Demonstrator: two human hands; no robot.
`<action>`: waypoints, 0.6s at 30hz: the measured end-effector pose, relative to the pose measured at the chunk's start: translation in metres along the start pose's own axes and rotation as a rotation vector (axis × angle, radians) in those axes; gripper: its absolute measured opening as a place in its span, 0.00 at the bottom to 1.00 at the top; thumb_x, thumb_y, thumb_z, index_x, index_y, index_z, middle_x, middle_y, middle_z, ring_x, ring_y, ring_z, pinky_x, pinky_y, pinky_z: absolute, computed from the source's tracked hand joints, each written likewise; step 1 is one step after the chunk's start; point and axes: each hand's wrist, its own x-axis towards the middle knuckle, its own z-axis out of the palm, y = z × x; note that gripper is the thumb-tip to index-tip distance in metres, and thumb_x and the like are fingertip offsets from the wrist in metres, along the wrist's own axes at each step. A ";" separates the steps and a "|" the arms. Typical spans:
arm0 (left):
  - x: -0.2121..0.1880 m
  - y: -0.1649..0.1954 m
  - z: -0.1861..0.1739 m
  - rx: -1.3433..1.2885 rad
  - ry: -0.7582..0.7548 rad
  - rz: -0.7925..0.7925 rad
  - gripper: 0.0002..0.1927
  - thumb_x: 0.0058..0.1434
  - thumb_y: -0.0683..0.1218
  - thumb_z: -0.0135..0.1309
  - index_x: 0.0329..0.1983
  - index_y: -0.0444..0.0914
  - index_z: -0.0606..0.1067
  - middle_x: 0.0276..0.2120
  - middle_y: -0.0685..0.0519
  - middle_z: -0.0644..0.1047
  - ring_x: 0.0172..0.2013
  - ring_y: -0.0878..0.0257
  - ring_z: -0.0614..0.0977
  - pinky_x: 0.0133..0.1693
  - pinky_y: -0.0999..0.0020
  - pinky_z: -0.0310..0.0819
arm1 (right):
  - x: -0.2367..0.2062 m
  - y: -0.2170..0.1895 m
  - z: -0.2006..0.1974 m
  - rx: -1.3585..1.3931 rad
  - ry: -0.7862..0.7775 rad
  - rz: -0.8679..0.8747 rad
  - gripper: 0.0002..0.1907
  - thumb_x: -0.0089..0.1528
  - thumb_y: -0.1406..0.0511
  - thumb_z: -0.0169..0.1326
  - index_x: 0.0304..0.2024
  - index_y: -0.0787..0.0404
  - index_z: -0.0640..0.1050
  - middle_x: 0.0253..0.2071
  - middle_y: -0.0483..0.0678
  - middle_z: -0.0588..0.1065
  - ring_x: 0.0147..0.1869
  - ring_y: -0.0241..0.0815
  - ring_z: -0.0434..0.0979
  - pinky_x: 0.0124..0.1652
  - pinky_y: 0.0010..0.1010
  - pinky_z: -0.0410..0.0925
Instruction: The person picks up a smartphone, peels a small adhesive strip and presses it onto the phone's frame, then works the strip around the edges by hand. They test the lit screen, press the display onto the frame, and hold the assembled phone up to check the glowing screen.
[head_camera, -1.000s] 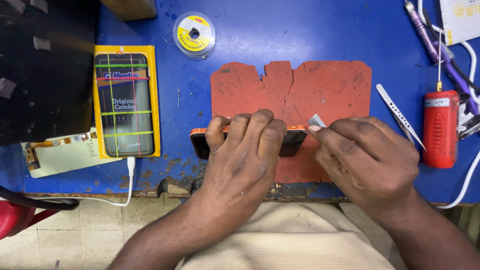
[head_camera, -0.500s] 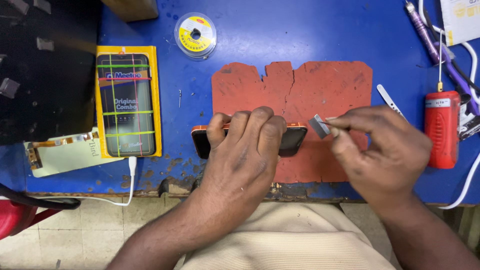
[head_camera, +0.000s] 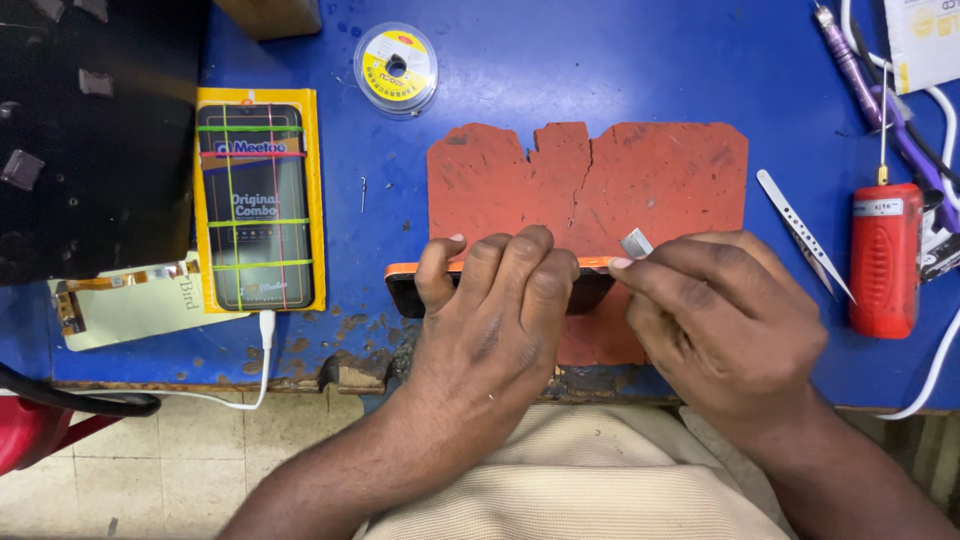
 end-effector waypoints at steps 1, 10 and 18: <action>0.000 0.000 0.000 -0.011 -0.001 0.001 0.25 0.57 0.39 0.55 0.59 0.33 0.67 0.57 0.44 0.69 0.56 0.54 0.71 0.62 0.48 0.50 | 0.002 -0.001 0.000 -0.005 0.005 -0.006 0.13 0.55 0.80 0.64 0.41 0.66 0.81 0.36 0.52 0.75 0.39 0.50 0.78 0.39 0.36 0.73; -0.002 0.000 0.002 -0.012 0.000 0.008 0.26 0.57 0.39 0.54 0.61 0.34 0.67 0.57 0.44 0.69 0.57 0.55 0.71 0.62 0.47 0.50 | 0.013 -0.003 -0.003 0.035 -0.039 -0.061 0.13 0.52 0.78 0.64 0.39 0.69 0.80 0.35 0.54 0.76 0.37 0.51 0.79 0.37 0.38 0.73; -0.011 -0.004 0.004 0.021 0.030 -0.012 0.21 0.61 0.40 0.55 0.59 0.41 0.71 0.57 0.51 0.70 0.55 0.57 0.72 0.63 0.44 0.49 | 0.009 0.004 -0.005 0.122 -0.136 0.058 0.10 0.56 0.78 0.62 0.40 0.64 0.81 0.37 0.50 0.77 0.39 0.44 0.79 0.38 0.32 0.72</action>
